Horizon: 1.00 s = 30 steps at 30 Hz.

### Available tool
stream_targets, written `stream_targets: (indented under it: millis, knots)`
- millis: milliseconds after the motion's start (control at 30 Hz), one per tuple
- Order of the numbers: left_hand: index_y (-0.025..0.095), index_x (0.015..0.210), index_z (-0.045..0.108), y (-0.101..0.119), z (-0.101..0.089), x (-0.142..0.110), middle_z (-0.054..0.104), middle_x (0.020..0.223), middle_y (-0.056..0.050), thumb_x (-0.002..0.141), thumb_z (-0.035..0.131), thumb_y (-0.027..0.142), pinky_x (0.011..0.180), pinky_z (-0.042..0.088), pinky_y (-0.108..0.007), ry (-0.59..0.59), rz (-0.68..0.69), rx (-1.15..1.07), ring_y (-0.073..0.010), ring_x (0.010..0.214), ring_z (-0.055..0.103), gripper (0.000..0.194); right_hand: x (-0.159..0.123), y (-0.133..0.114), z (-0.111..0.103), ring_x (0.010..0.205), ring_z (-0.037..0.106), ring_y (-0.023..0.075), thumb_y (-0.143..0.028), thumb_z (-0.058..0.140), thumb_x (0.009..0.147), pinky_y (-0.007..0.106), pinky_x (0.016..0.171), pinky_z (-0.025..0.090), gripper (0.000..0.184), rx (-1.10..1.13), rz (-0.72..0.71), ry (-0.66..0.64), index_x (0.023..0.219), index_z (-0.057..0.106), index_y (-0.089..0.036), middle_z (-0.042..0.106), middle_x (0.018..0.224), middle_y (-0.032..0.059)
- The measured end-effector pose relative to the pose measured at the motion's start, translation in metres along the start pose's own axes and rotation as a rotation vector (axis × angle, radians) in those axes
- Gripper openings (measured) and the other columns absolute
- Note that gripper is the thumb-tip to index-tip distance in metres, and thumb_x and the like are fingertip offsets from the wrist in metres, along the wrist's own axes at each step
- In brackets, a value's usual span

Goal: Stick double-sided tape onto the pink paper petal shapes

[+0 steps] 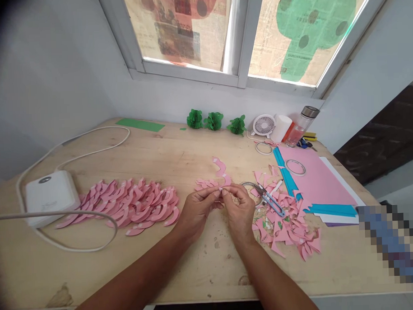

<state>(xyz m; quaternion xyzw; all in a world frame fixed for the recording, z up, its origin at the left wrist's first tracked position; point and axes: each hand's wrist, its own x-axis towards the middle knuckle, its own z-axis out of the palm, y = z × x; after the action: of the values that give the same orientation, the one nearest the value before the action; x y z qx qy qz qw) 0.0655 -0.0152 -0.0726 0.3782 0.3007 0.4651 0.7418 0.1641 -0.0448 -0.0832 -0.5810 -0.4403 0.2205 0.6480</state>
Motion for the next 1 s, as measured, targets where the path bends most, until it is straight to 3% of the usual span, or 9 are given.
stream_targets:
  millis: [1000]
  knots:
    - [0.012,0.083,0.071,-0.0038,0.0016,-0.0017,0.069,0.076,-0.008,0.067,0.066,0.025,0.059,0.046,-0.023,0.037,0.031,-0.055,-0.0114,0.063,0.057,0.021,-0.0022,-0.0088,0.0029,0.083,0.057,0.0184,-0.023,0.059,0.073,0.034,0.079,0.043,0.01,-0.099,-0.08,0.027,0.072,0.067,-0.018,0.063,0.081,0.0044]
